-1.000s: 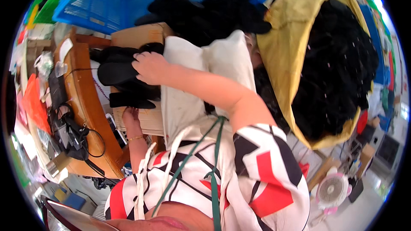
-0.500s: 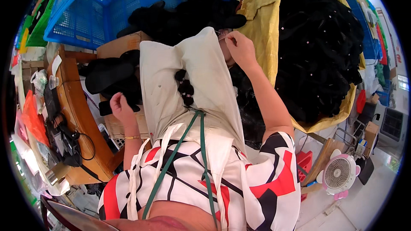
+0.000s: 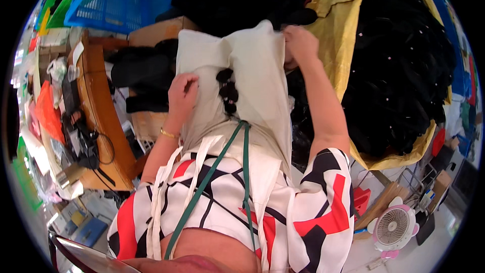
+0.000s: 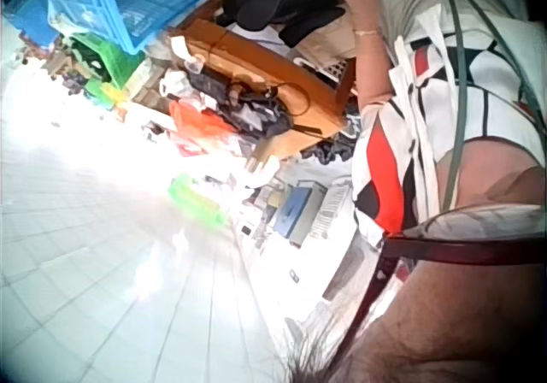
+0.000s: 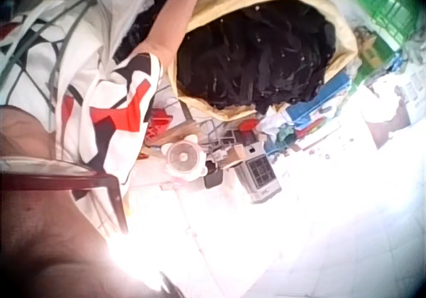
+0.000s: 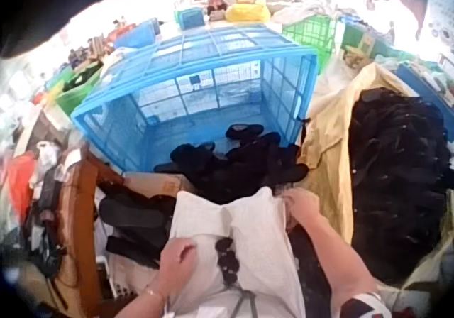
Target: The person sits on the floor and hand-sews a black shoe using a needle and thread. They repeatedly pull the thread through the shoe material, occasionally adjusting the shoe's position on their lap. At one point, they reach into a blue basket to retrieve another shoe before returning to the sewing task.
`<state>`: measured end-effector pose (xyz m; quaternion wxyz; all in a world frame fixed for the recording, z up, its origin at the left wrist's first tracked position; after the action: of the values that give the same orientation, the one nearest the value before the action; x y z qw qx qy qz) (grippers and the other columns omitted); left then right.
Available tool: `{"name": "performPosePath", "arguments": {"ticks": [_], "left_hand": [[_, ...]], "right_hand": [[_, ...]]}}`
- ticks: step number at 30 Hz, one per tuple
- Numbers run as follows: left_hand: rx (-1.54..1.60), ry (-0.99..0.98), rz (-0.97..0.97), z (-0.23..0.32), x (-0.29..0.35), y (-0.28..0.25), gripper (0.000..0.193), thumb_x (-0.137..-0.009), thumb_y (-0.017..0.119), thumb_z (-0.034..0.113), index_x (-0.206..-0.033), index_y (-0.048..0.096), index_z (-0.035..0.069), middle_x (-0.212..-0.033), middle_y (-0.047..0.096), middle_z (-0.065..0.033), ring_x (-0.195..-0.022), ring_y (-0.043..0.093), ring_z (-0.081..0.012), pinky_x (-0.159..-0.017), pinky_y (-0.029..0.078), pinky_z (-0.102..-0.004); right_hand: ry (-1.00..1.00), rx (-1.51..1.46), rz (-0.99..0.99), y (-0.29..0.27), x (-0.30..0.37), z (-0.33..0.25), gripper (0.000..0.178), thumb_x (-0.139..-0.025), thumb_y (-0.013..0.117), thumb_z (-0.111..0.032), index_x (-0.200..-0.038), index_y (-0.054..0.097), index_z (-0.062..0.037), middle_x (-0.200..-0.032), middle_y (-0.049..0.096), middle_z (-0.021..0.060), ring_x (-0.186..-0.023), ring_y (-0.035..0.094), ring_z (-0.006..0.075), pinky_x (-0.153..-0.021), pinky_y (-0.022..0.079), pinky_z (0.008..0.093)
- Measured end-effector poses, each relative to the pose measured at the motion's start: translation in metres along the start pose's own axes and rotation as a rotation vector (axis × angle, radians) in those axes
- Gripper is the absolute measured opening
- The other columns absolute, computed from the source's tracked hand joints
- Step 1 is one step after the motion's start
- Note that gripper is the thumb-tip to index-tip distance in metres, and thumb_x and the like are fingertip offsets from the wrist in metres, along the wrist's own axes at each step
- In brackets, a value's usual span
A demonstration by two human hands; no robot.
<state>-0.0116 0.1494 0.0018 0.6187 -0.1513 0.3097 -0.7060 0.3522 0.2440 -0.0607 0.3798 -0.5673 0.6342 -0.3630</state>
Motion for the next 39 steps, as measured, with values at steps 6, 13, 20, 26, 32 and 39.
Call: {"name": "performPosePath", "arguments": {"ticks": [6,13,20,26,32,39], "left_hand": [[0.579,-0.130,-0.083,0.045,-0.034,0.028,0.036,-0.086,0.063,0.000,-0.122,0.060,0.005,-0.096,0.064,-0.0039,-0.079,0.060,-0.0106,-0.073,0.049,-0.0235],[0.847,-0.362,-0.845,0.087,-0.012,0.105,0.015,-0.094,0.063,0.016,-0.103,0.068,0.005,-0.082,0.065,0.0015,-0.075,0.058,-0.0081,-0.069,0.048,-0.0233],[-0.039,-0.031,-0.297,0.000,-0.017,0.024,0.023,-0.094,0.061,0.026,-0.092,0.066,0.003,-0.082,0.067,-0.0081,-0.074,0.063,-0.0239,-0.066,0.050,-0.0320],[-0.712,-0.055,-0.044,-0.008,0.005,-0.016,0.029,-0.089,0.063,0.035,-0.092,0.054,0.007,-0.085,0.062,-0.0124,-0.078,0.066,-0.0323,-0.061,0.052,-0.0429],[-0.811,-0.066,-0.059,-0.011,-0.004,-0.032,0.027,-0.090,0.063,0.032,-0.091,0.052,0.008,-0.088,0.063,-0.0117,-0.083,0.065,-0.0336,-0.065,0.053,-0.0444],[-0.427,0.066,0.004,0.013,-0.011,-0.032,0.029,-0.084,0.069,0.024,-0.108,0.062,0.008,-0.095,0.060,-0.0109,-0.089,0.060,-0.0296,-0.073,0.050,-0.0392]], "right_hand": [[0.302,-0.882,-0.062,-0.043,0.066,-0.052,0.013,-0.091,0.068,-0.014,-0.101,0.071,-0.0061,-0.089,0.070,0.0011,-0.067,0.064,0.0097,-0.059,0.049,0.0236],[0.197,-1.668,-0.209,-0.076,0.113,-0.112,0.013,-0.099,0.058,-0.013,-0.103,0.063,-0.0020,-0.080,0.063,0.0010,-0.063,0.059,0.0089,-0.051,0.043,0.0206],[0.534,-2.182,0.221,-0.100,0.173,0.074,0.010,-0.097,0.055,-0.009,-0.102,0.057,-0.0007,-0.067,0.045,-0.0021,-0.058,0.043,0.0099,-0.052,0.040,0.0208],[0.551,-1.612,0.728,-0.125,0.228,0.153,0.004,-0.095,0.057,-0.005,-0.099,0.057,-0.0045,-0.068,0.052,0.0004,-0.057,0.051,0.0113,-0.052,0.046,0.0225],[0.391,-1.066,0.221,-0.037,0.216,0.032,0.013,-0.095,0.062,-0.010,-0.106,0.062,-0.0036,-0.086,0.058,-0.0005,-0.074,0.055,0.0066,-0.067,0.050,0.0223],[0.223,-0.625,0.087,-0.020,0.212,-0.039,0.015,-0.093,0.064,-0.013,-0.099,0.061,-0.0001,-0.083,0.060,0.0051,-0.071,0.056,0.0146,-0.068,0.047,0.0274]]}}
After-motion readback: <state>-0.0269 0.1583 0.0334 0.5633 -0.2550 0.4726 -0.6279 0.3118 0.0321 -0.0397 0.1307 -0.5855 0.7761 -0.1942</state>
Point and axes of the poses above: each hand's wrist, its own x-axis away from the middle knuckle, its own y-axis out of the palm, z = x × y, the point moved 10 cm from there along -x, towards the middle knuckle
